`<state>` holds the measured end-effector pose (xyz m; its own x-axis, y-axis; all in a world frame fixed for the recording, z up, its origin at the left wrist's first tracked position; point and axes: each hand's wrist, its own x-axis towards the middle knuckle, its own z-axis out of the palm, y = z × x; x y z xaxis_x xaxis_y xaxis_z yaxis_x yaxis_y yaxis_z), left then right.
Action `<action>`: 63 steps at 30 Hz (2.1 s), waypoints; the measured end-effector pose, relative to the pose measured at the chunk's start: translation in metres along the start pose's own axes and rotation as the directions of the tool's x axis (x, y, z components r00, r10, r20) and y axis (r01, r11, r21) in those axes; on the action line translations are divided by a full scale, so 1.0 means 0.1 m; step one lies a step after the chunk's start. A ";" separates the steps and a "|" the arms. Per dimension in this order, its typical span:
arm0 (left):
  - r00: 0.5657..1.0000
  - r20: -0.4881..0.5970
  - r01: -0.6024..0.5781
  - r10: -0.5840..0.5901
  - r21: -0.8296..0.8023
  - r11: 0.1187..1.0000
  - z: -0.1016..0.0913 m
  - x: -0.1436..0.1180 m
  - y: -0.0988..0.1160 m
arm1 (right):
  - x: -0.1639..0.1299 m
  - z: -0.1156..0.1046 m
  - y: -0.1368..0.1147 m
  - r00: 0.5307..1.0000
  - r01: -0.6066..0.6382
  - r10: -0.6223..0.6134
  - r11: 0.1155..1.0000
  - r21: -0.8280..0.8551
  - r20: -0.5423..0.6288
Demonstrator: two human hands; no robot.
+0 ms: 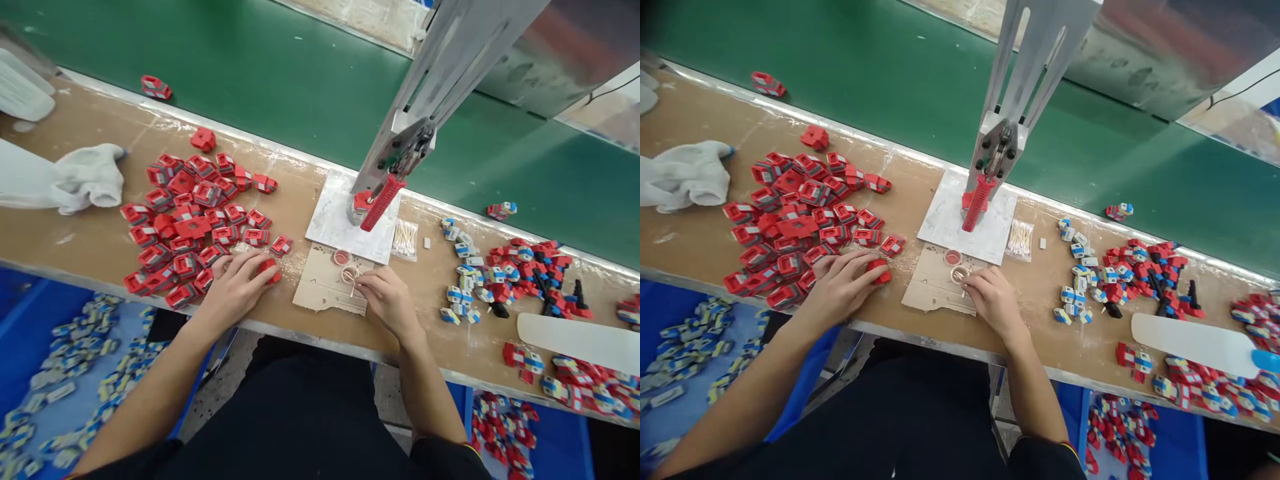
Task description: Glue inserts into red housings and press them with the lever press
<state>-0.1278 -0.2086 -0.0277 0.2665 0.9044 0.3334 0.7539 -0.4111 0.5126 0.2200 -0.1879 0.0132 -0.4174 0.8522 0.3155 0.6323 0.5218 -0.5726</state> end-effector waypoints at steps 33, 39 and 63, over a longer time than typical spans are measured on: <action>0.926 -0.268 0.009 -0.265 -0.688 0.726 0.41 0.26 0.98 | 0.10 0.19 -0.68 0.743 0.098 0.423 0.698 0.710 -0.518; 0.940 -0.288 -0.015 -0.182 -0.569 0.822 0.34 0.28 1.04 | 0.10 0.33 -0.81 0.803 0.089 0.360 0.715 0.693 -0.474; 0.947 -0.299 -0.060 -0.121 -0.530 0.846 0.27 0.27 1.09 | 0.06 0.49 -0.79 0.871 0.095 0.202 0.825 0.558 -0.448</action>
<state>-0.0224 -0.2257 0.0158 -0.0184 0.8712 0.4905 0.3033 -0.4626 0.8331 0.1357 -0.2258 0.0231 0.0565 0.8655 0.4977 0.1177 0.4893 -0.8641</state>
